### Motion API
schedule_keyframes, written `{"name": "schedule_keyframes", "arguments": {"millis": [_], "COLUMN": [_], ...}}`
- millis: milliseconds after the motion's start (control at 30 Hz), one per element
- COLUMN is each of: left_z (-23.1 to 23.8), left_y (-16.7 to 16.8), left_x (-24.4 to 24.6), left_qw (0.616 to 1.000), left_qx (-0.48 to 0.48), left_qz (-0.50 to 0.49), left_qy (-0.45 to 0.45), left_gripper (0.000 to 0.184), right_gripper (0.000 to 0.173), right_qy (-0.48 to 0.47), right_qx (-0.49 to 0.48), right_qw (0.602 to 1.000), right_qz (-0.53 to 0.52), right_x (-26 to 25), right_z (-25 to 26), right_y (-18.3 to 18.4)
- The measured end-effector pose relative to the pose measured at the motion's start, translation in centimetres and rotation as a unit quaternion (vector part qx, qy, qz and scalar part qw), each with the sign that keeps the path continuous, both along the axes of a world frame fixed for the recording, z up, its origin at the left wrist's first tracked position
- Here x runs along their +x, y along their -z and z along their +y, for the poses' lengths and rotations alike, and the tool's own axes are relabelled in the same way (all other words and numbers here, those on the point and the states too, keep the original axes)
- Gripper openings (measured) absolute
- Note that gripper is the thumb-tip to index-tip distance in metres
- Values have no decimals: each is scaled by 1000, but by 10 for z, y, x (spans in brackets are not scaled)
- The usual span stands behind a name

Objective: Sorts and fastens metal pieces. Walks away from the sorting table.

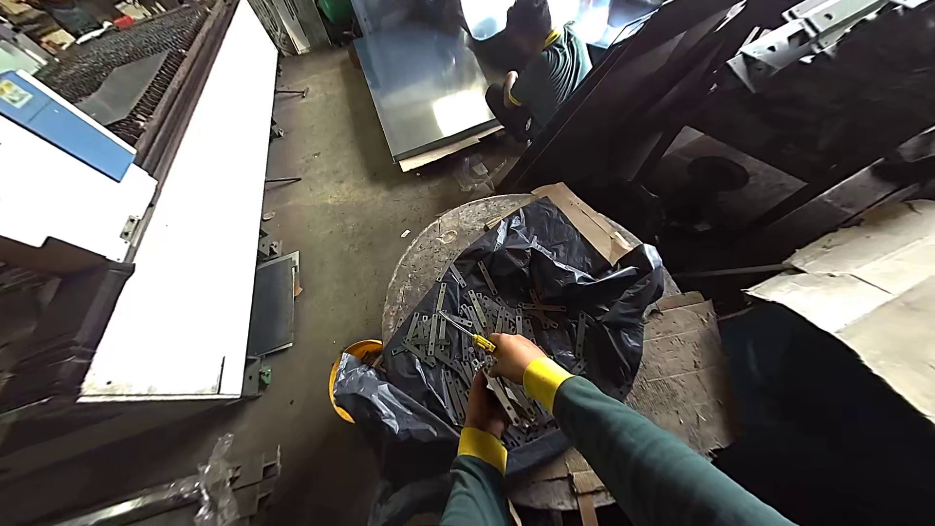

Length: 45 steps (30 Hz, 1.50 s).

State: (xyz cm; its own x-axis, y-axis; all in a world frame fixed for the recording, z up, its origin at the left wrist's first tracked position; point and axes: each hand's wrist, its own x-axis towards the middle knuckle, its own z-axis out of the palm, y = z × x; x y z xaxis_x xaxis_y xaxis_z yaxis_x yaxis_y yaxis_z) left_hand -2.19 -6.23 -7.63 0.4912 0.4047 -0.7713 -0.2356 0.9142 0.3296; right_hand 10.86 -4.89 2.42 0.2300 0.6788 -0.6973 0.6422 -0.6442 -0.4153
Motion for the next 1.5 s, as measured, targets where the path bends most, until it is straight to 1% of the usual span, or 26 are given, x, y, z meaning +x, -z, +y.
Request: {"name": "schedule_keyframes", "arguments": {"millis": [100,167,300,367,400,533,600,633,667,700,767,800,833,900,967,1000,1067,1167,1267,1367,1500], "left_z": [5,8,13,15,16,17,18,19,20,21,24,27,29,34,37,38,40,33,19,4,-7], "left_y": [-9,-12,-15,-13,-13,-11,-10,-12,-18,-23,-33,-38,-42,-50,-59,-62,-67,-65,-58,-47,-27], "left_x": [-7,-11,-22,-27,-28,-31,-32,-34,-35,-38,-49,-57,-68,-93,-122,-138,-167,-212,-257,-303,-368], "left_qw": [1000,999,996,993,992,991,990,990,990,991,992,993,993,993,990,988,985,982,980,978,976], "left_qx": [5,25,53,60,54,47,47,46,40,36,42,53,66,91,107,112,115,118,151,190,206], "left_qz": [-11,-33,-64,-99,-112,-120,-132,-135,-133,-131,-114,-103,-91,-62,-29,-18,-9,4,30,49,53], "left_qy": [6,10,20,21,19,24,21,15,7,-1,-16,-21,-30,-51,-83,-101,-131,-150,-124,-77,-57], "left_gripper": [52,54,65,65,61,34,25,23,20,15,9,9,10,15,20,21,18,13,15,17,20], "right_gripper": [48,50,55,53,50,43,40,36,31,31,37,39,40,36,34,35,39,44,47,49,50], "right_qy": [15,27,49,67,79,152,181,185,178,165,123,105,90,66,24,2,-15,-31,-46,-62,-83], "right_qx": [11,18,41,50,56,104,130,146,159,167,173,180,189,244,264,254,212,159,131,86,42], "right_qw": [1000,999,998,996,995,983,974,971,970,971,977,978,978,967,963,965,972,983,989,994,995], "right_qz": [-14,-17,-6,-4,-5,18,34,44,48,48,28,10,-3,-14,39,70,99,87,41,-5,-41], "right_x": [-4,-5,-4,-4,-3,2,8,11,15,18,16,11,3,-17,-37,-49,-80,-137,-203,-262,-317], "right_z": [0,0,-3,-6,-7,-18,-31,-40,-52,-66,-101,-120,-141,-183,-219,-232,-250,-272,-287,-299,-308], "right_y": [-1,-1,-10,-15,-16,-18,-20,-21,-21,-21,-24,-25,-25,-19,-20,-25,-39,-53,-55,-52,-48]}}
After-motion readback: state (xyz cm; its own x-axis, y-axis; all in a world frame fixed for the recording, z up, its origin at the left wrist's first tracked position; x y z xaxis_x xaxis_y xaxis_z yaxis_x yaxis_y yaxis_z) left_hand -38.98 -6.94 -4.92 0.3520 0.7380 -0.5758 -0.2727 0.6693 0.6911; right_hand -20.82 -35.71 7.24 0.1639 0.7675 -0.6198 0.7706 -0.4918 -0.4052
